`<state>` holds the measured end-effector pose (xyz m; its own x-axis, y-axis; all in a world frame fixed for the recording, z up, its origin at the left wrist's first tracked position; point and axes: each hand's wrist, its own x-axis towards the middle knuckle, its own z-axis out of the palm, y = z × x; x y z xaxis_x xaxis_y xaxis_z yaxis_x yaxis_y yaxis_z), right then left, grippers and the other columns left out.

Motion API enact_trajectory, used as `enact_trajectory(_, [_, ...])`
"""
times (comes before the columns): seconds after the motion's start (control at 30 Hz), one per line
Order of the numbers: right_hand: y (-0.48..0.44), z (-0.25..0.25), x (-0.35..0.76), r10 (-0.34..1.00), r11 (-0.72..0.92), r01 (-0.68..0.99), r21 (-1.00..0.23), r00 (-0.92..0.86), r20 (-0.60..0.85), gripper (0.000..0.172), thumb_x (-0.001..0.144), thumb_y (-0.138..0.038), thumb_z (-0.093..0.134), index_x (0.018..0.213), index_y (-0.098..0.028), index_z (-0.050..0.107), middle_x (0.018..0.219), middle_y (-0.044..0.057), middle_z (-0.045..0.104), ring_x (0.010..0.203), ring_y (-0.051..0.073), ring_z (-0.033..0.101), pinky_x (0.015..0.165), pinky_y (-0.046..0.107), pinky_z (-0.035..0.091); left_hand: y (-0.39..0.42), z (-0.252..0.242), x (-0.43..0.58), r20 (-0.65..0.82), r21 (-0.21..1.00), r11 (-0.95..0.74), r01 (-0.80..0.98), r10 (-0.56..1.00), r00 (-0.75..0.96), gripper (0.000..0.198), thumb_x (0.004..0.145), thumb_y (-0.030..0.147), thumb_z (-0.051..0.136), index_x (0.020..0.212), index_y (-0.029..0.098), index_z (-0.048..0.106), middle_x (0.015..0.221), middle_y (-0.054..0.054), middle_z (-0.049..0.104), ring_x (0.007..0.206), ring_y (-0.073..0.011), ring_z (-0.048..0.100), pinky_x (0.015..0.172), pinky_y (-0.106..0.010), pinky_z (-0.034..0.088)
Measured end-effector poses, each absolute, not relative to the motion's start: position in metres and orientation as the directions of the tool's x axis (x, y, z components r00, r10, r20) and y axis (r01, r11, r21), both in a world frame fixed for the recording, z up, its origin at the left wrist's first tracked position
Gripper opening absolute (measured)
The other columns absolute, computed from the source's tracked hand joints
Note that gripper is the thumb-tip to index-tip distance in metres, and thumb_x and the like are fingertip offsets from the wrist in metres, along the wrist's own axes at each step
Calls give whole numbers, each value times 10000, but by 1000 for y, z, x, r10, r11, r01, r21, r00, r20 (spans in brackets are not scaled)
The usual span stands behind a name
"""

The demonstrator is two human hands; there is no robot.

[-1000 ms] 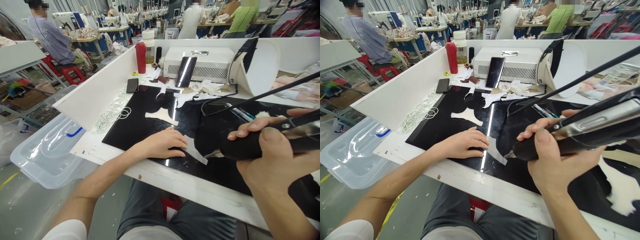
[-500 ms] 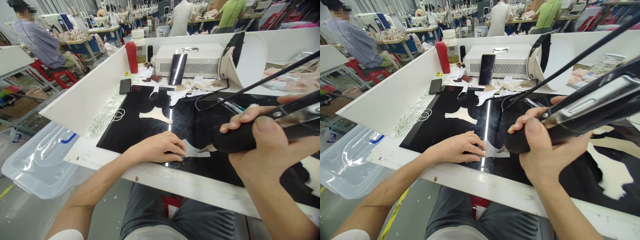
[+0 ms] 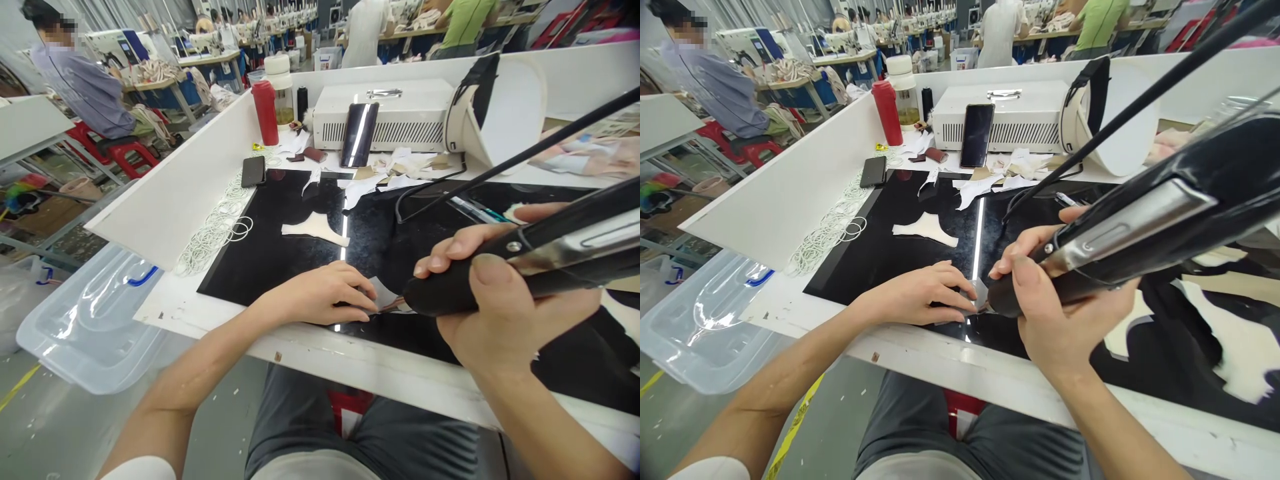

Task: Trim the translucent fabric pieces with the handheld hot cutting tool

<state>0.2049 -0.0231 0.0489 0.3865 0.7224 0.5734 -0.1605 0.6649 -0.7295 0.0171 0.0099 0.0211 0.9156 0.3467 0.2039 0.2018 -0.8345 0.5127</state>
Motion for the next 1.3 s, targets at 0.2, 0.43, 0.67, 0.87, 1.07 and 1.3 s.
enact_trajectory(0.2, [-23,49,205,722,659,-126,-741,381,578,415,660,-155,768,1015,-243,572,667,-75,648,469,155,573,424,345,513,10,19,16,209,544,-815,201,363,908,230,994,265,564,1141,190,724,1205,-88,691,1118,-208,623,1052,-357,401])
enact_trajectory(0.43, [-17,54,212,712,643,-72,-763,425,559,412,592,-170,739,950,-262,555,629,-110,608,441,138,536,385,323,482,11,18,14,207,582,-791,189,369,906,294,947,243,633,1230,172,671,1293,-101,648,1236,-229,554,1124,-378,336])
enact_trajectory(0.67, [-23,54,207,722,654,-141,-743,409,558,448,612,-265,841,984,-260,592,650,-83,650,461,149,551,404,347,507,13,18,11,140,590,-782,201,344,928,347,927,300,672,1265,227,647,1361,-80,617,1287,-239,537,1196,-451,203])
enact_trajectory(0.87, [-31,49,202,764,626,-208,-751,354,539,436,659,-261,857,1012,-268,602,680,-68,657,487,150,572,432,341,530,15,20,12,114,556,-804,212,327,938,351,925,315,674,1263,222,645,1374,-96,606,1322,-239,513,1175,-421,249])
enact_trajectory(1.07, [-31,51,200,772,614,-194,-765,346,532,409,670,-199,813,1005,-262,589,659,-61,642,504,159,566,448,346,529,16,19,12,130,533,-825,188,300,945,390,919,317,684,1276,166,637,1372,-112,602,1321,-230,508,1159,-380,269])
enact_trajectory(1.3, [-38,54,194,794,599,-262,-757,315,519,459,634,-291,870,995,-269,587,675,-67,646,488,156,566,451,346,532,17,17,11,110,584,-786,200,321,941,364,909,320,690,1262,240,654,1393,-76,596,1332,-252,507,1202,-441,220])
